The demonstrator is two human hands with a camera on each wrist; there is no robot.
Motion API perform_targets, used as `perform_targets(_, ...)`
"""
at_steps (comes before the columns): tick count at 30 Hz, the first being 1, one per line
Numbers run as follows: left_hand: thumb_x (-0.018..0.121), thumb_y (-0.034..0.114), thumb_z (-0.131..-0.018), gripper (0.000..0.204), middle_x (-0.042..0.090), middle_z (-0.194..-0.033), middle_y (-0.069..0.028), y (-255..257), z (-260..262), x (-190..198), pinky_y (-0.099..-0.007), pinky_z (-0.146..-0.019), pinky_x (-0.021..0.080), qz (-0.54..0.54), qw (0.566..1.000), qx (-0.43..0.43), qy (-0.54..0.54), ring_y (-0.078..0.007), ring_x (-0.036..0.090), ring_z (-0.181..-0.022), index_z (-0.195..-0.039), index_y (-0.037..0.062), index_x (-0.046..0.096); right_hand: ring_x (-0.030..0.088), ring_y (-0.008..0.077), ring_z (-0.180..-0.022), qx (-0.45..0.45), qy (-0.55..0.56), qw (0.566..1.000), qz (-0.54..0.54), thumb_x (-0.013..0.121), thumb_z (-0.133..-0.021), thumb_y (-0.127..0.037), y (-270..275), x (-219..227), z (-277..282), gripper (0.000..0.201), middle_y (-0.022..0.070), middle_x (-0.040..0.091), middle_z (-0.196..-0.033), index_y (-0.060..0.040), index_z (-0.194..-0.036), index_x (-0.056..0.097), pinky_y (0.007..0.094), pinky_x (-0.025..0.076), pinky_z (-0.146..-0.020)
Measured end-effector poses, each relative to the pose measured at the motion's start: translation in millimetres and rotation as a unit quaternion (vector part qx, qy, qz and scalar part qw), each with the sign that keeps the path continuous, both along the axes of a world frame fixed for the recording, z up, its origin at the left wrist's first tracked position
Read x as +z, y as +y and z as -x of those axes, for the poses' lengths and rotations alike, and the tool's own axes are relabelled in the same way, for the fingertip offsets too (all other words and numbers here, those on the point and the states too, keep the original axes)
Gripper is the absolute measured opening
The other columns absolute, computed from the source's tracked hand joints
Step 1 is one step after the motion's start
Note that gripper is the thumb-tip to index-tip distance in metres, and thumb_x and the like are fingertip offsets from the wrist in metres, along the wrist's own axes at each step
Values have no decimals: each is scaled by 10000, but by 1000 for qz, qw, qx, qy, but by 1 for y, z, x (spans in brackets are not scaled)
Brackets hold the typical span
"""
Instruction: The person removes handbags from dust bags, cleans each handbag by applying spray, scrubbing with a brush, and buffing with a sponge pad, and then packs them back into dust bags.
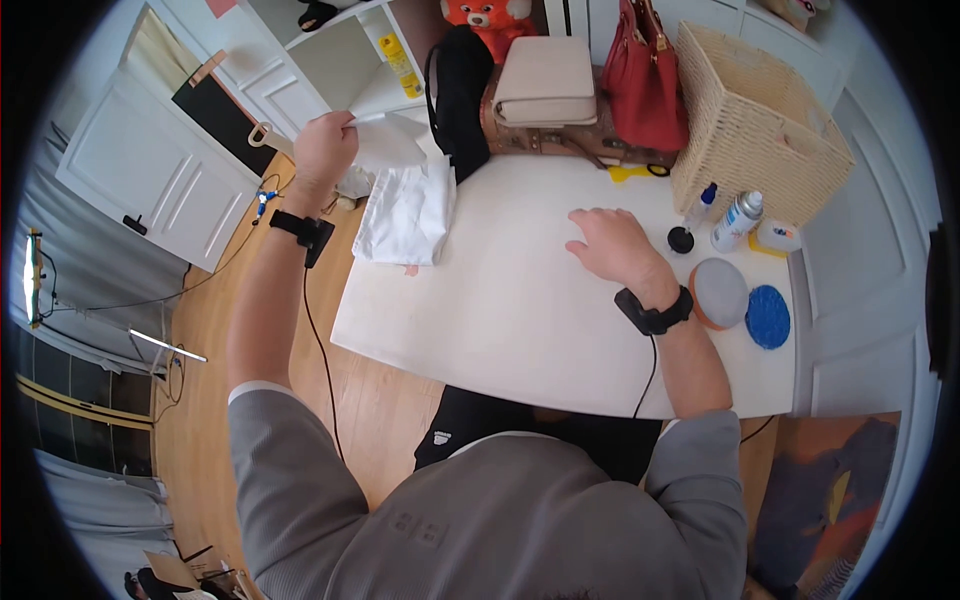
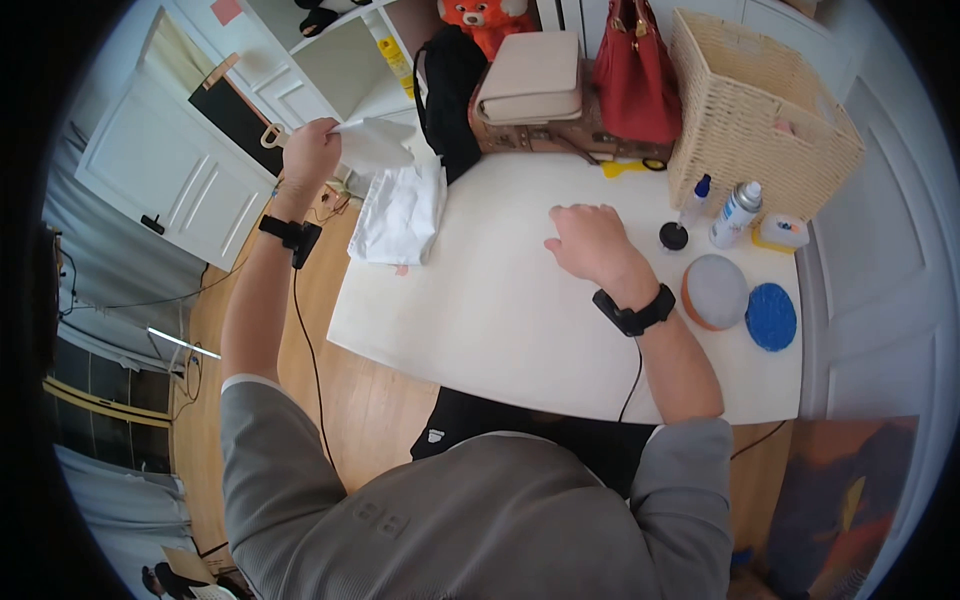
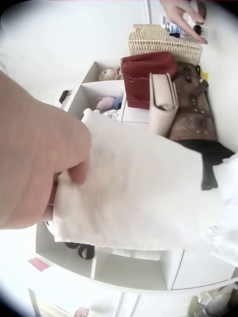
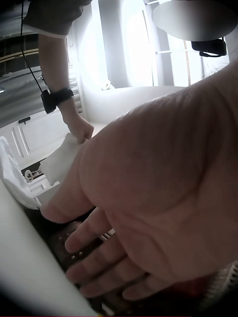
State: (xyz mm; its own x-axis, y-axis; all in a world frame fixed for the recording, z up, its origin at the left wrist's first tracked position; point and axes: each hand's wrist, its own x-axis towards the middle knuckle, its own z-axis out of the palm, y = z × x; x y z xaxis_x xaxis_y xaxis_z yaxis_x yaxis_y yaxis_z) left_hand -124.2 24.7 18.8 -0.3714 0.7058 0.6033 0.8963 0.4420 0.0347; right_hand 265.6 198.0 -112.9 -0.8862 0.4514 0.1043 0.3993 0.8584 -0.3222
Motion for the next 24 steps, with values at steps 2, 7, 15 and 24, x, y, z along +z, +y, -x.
perform_targets(2,576,140,-905,257,759,-939,-199,-5,6,-31,-518,-844,592,36,999,0,-19,-423,728,-900,-1015,89,803,721,388,-1039,-5,4,1000,-24,741,-944,-249,0,2,0,254,197,762,-1024,-20,-1052,713,527,520,-981)
perform_targets(7,563,61,-881,350,769,-1159,-156,-42,-4,-118,-461,-1003,563,345,931,-57,-105,-353,710,-1125,-1124,117,808,721,389,-1027,-3,3,1000,-4,745,-943,-244,1,-1,-1,240,197,759,-1006,-24,-1031,707,536,510,-986)
perform_targets(15,629,78,-897,376,769,-1130,-166,-3,-64,-99,-410,-994,561,244,943,-140,-181,-358,729,-1070,-1254,22,733,712,396,-1095,-22,-106,994,-1,736,-940,-241,2,5,2,351,233,753,-1109,5,-1188,701,497,541,-985)
perform_targets(24,656,650,-956,954,519,-1505,-291,161,-98,-85,-461,-1135,478,-127,565,-58,-813,-395,577,-1339,-1575,-5,344,746,374,-1079,-50,-187,981,13,773,-864,-256,8,-33,8,325,212,771,-1117,-35,-1101,747,475,605,-929)
